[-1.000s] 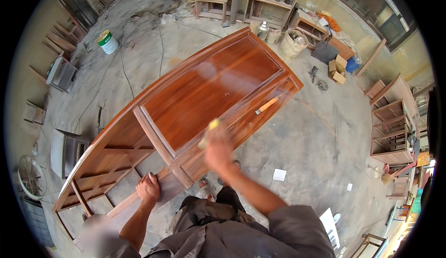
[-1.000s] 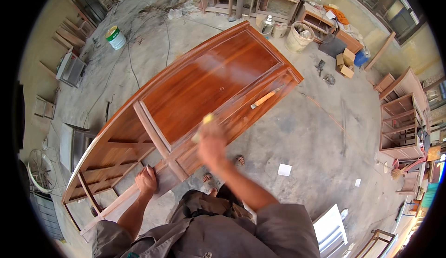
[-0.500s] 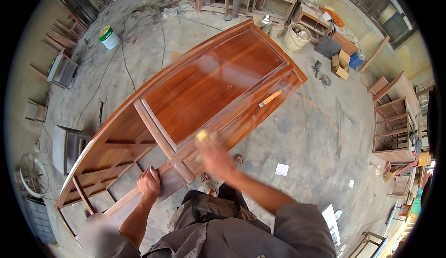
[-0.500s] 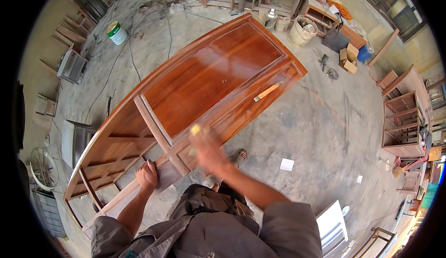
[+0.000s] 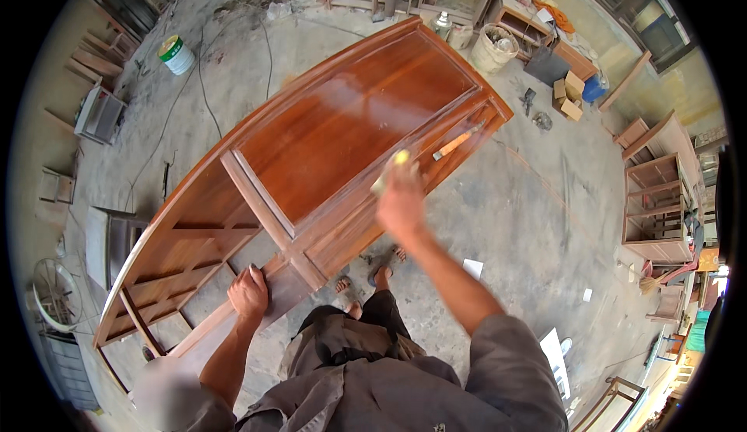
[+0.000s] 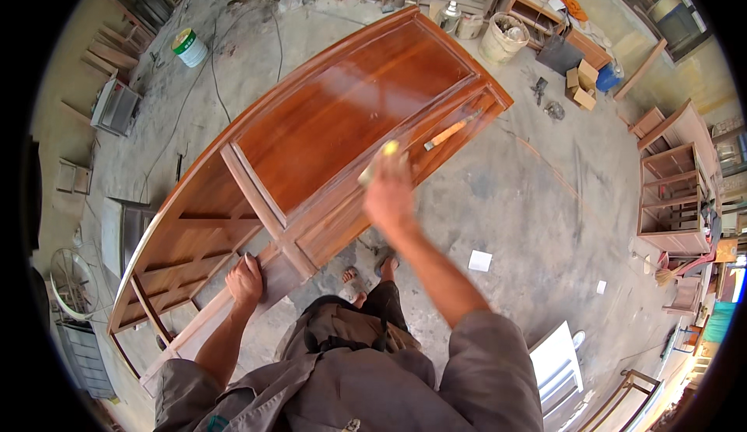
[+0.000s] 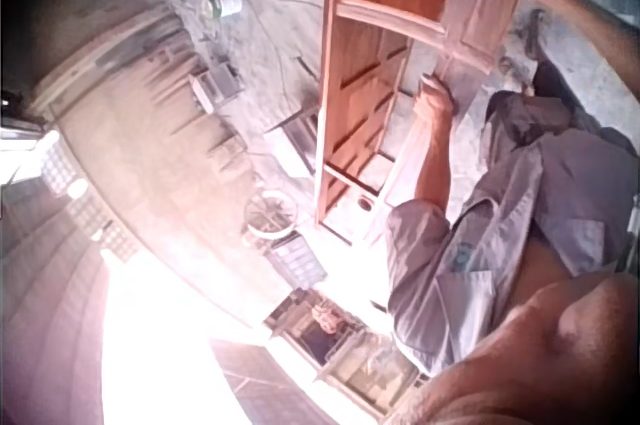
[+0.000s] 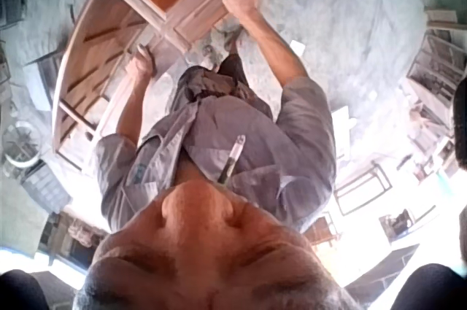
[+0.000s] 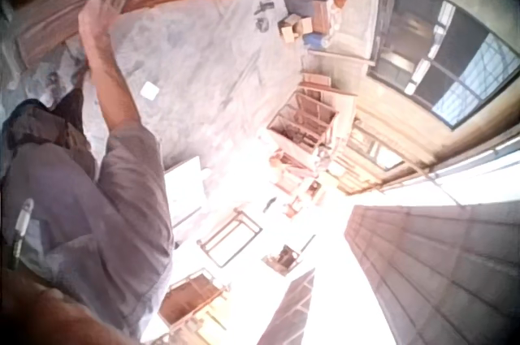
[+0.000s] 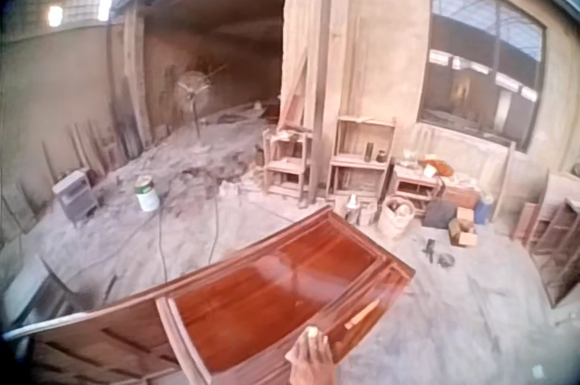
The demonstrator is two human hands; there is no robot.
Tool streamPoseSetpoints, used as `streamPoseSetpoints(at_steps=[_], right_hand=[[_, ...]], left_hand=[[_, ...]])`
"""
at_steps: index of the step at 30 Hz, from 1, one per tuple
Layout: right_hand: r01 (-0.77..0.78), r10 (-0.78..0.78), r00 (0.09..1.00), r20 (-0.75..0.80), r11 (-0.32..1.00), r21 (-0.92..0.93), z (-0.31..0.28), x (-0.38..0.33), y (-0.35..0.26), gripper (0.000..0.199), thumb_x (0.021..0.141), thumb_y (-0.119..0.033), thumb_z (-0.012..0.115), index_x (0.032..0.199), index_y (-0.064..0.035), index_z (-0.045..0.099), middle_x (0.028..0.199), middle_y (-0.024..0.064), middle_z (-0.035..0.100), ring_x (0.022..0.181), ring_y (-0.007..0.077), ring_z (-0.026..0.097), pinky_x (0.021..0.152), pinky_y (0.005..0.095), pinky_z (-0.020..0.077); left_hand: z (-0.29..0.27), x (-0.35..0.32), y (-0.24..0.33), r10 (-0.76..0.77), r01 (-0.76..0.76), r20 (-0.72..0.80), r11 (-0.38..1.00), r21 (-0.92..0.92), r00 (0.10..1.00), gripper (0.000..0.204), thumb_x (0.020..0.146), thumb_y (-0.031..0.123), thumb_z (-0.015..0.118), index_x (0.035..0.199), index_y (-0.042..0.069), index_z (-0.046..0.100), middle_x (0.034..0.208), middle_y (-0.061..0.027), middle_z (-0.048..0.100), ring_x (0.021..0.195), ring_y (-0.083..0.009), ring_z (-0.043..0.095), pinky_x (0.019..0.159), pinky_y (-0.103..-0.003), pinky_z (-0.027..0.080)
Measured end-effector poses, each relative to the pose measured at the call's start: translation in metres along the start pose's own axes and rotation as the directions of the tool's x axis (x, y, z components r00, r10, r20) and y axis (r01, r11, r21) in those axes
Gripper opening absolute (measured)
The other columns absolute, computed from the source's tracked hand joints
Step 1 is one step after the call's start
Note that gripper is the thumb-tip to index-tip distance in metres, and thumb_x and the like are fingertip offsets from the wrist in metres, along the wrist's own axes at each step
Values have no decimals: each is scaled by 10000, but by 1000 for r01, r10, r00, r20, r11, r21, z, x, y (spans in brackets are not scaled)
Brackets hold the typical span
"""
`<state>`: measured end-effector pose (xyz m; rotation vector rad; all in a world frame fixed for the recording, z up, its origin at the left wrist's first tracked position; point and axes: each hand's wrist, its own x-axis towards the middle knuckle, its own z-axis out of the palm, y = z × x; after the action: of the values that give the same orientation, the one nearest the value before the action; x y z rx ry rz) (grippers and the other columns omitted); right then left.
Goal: The person uses a yellow sponge to apply a finish to a large wooden cabinet. They systematically wipe the top surface, edges, and side panels of the furniture piece in a workshop setting.
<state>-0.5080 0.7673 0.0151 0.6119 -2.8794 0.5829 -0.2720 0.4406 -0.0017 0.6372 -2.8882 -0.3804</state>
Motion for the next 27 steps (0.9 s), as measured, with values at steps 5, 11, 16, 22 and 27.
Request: streamPoseSetpoints(at_steps=[5, 11, 16, 22, 27], right_hand=[[265, -292, 954, 73, 930, 254, 30, -94, -101, 621, 916, -152, 655, 1468, 101, 521, 1486, 379, 521, 1484, 545, 409, 1251, 637, 309], [-21, 21, 1000, 14, 1000, -24, -9, -52, 7, 672, 941, -160, 655, 1529, 111, 474, 1550, 374, 490, 1513, 536, 390, 1304, 545, 292], [346, -354, 935, 24, 924, 160, 10, -111, -44, 630, 964, -153, 610, 1510, 135, 485, 1505, 384, 525, 1476, 520, 456, 1287, 531, 335], [55, -46, 996, 76, 991, -120, -6, -70, 19, 661, 966, -192, 616, 1527, 120, 460, 1453, 319, 581, 1509, 474, 435, 1294, 534, 314], [373, -379, 919, 108, 925, 65, 18, -114, -17, 651, 1003, -247, 621, 1562, 50, 468, 1567, 327, 489, 1539, 418, 416, 1297, 516, 305]], left_hand=[[-2, -2, -4, -13, 13, 14, 1000, 2, 1000, 386, 1078, 230, 508, 783, 29, 653, 788, -215, 686, 725, -466, 659, 682, -561, 514], [4, -2, -4, 0, 0, -10, 1000, 0, 1000, 391, 1083, 225, 508, 775, 30, 650, 785, -214, 684, 733, -468, 660, 676, -561, 513], [4, -3, -8, 1, -1, 0, 1000, 19, 1000, 403, 1089, 227, 501, 766, 27, 638, 792, -220, 685, 735, -472, 662, 678, -568, 512], [2, -3, -2, -14, 14, 1, 1000, 9, 1000, 408, 1089, 249, 503, 775, 28, 643, 797, -225, 688, 739, -472, 666, 691, -571, 518], [-3, -1, -1, -40, 40, 15, 999, 2, 999, 385, 1080, 246, 510, 792, 29, 648, 803, -222, 694, 739, -469, 669, 697, -567, 523]])
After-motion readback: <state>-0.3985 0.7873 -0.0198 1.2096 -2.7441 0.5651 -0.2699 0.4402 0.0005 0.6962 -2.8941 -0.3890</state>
